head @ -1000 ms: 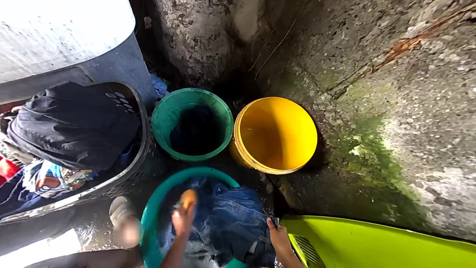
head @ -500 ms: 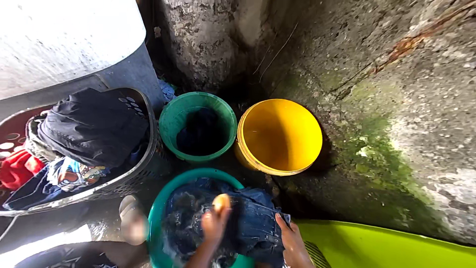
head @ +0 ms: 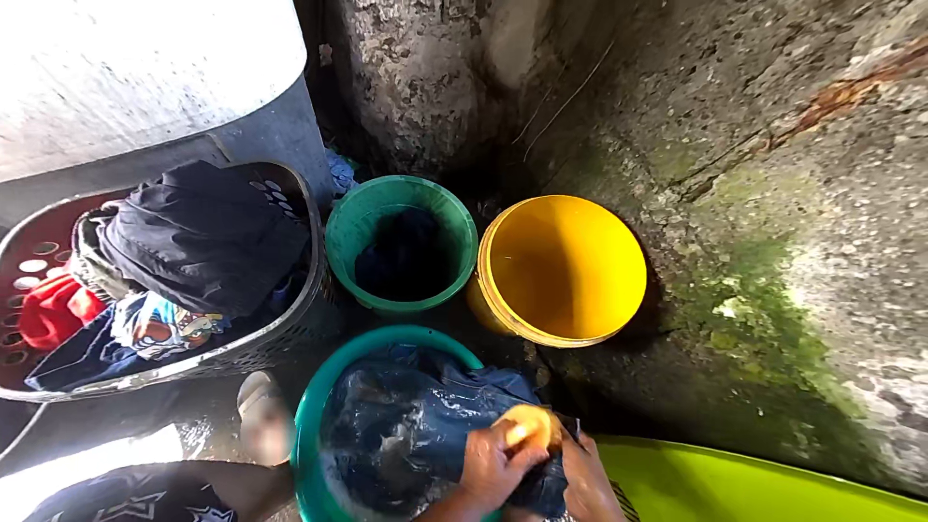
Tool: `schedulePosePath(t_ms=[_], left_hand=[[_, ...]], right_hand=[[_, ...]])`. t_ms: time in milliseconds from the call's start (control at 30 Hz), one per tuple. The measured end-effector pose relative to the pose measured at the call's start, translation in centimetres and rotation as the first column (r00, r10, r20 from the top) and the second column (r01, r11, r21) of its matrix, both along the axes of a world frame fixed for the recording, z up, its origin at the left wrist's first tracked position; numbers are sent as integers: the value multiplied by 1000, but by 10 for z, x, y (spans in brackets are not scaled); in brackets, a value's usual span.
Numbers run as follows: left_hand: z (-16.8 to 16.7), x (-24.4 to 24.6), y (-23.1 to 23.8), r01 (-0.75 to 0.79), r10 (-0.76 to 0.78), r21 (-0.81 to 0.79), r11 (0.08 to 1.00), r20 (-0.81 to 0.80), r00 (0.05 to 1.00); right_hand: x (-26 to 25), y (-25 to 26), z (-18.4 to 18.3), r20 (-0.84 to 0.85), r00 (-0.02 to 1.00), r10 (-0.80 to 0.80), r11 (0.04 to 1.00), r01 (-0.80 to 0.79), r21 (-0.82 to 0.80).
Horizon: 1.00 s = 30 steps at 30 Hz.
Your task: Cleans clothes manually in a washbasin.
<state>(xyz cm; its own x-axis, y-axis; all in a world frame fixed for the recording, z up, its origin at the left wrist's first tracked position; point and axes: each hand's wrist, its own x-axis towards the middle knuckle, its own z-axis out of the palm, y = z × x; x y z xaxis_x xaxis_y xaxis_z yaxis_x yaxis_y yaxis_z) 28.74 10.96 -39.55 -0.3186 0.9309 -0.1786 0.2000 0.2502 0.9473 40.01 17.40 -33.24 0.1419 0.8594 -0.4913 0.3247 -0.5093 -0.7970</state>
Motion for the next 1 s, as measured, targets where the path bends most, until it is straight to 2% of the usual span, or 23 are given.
schedulePosePath(t_ms=[33,67,100,133,167,200,267,300,333,400,533,633,700,767,833,900,933,1000], left_hand=[[-16,0,-4,78,-81,-53,996,-74,994],[-36,-16,-7,175,-225,-282,943,-159,961],[-59,-42,-7,214,-362,-536,816,-187,913],[-78,-71,-7,180,-426,-703,688,-191,885],[-88,-98,-9,111,-421,-786,608,-200,885],[-86,-121,-12,39,-380,-809,587,-233,895],[-72,-155,-20,-144,-176,-720,679,-351,920],[-74,-166,-26,-269,-21,-628,730,-414,910],[-84,-175,-33,-386,129,-556,736,-445,886],[-115,-181,-47,-499,298,-566,656,-414,860],[-163,-176,-71,-439,270,-678,590,-347,898],[-166,-188,-63,-373,226,-748,549,-297,928],[-161,-189,-58,-377,224,-775,507,-304,926],[-157,-184,-54,-419,270,-773,477,-324,907],[-142,-169,-47,-486,319,-694,532,-367,874],[-109,-136,-35,-494,367,-538,683,-331,869],[-86,-110,-27,-462,382,-445,767,-262,886],[-39,-48,-12,-358,354,-125,925,-55,934]], right_hand=[[2,-1,7,8,1000,15,1000,-15,20],[5,-3,13,21,999,43,998,-44,37],[7,-4,15,30,997,69,997,-70,44],[8,-3,13,35,995,93,995,-95,41],[9,-2,10,35,993,111,993,-112,30],[8,-1,6,33,992,119,993,-120,19],[9,3,-4,38,992,117,993,-117,11],[9,6,-7,41,993,110,994,-111,3],[9,7,-9,53,993,110,994,-110,-10],[6,9,-7,84,989,121,993,-120,-18],[16,-2,1,157,951,268,963,-269,-17],[38,-13,-5,265,869,418,908,-398,-129],[39,-17,-14,259,887,383,922,-350,-166],[25,-19,-21,196,955,223,965,-188,-182],[10,-18,-27,161,984,77,983,-49,-174],[4,-15,-28,169,983,72,992,-54,-110],[2,-14,-22,161,983,93,993,-80,-84],[-3,-12,-2,105,987,124,992,-122,-27]])
